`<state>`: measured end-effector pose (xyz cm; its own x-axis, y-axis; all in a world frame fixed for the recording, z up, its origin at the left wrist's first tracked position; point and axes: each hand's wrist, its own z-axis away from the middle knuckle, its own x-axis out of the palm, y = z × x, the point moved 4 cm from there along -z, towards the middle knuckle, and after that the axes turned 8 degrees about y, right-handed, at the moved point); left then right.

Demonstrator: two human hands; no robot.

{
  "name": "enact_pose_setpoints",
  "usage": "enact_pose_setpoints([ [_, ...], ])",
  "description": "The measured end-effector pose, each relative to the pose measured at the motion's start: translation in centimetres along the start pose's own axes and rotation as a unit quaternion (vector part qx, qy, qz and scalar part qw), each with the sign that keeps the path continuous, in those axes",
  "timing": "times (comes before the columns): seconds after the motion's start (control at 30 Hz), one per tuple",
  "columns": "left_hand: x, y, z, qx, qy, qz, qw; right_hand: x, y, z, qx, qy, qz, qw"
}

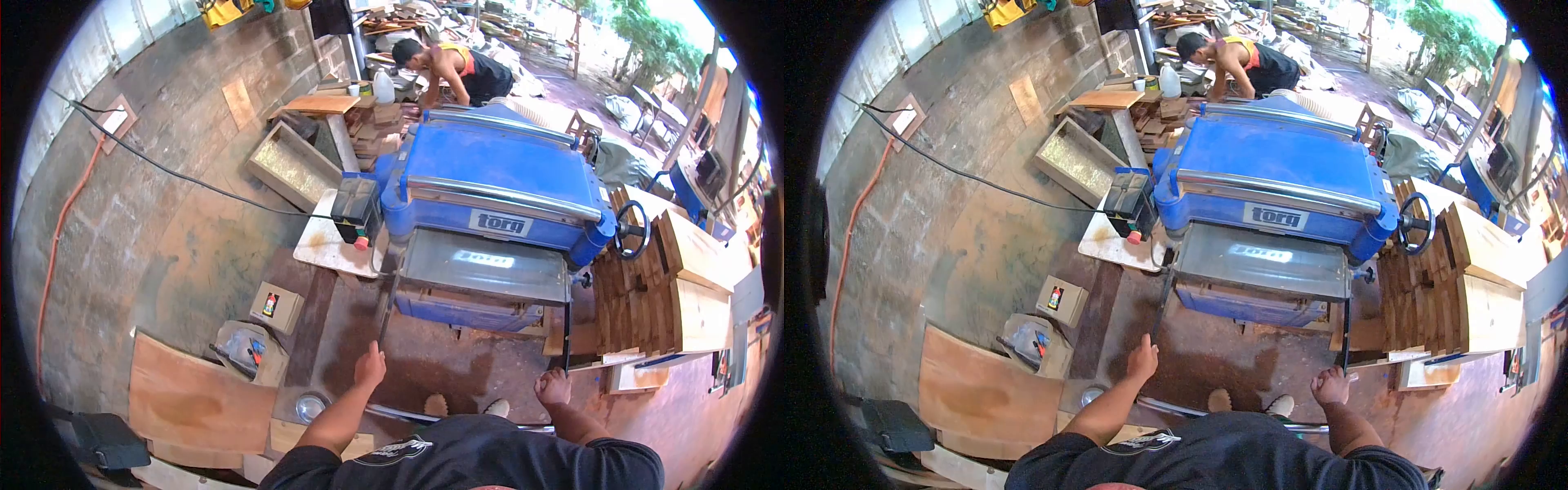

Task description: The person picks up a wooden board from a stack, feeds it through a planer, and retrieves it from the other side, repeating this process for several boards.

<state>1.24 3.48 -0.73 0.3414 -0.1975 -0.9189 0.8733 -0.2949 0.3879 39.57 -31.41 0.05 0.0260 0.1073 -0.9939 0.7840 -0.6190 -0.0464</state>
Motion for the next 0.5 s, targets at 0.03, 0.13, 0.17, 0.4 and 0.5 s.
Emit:
enact_pose_setpoints([
  [0.03, 0.04, -0.03, -0.03, 0.006, 0.010, 0.006, 1.000, -0.04, -0.01, 0.00, 0.000, -0.002, -0.002, 1.000],
  [0.13, -0.04, 0.01, 0.01, 0.019, 0.032, 0.016, 0.999, -0.11, -0.10, -0.03, -0.001, -0.005, 0.000, 1.000],
  [0.17, -0.13, 0.08, 0.02, 0.026, 0.043, 0.020, 0.999, -0.12, -0.13, -0.04, -0.003, -0.007, 0.005, 1.000],
  [0.4, -0.40, 0.24, -0.13, 0.001, 0.010, 0.031, 0.999, -0.09, -0.06, -0.07, -0.001, -0.019, 0.002, 1.000],
  [0.5, -0.47, 0.35, -0.14, 0.008, 0.018, 0.025, 0.999, -0.36, -0.16, -0.14, 0.008, -0.031, -0.002, 0.999],
])
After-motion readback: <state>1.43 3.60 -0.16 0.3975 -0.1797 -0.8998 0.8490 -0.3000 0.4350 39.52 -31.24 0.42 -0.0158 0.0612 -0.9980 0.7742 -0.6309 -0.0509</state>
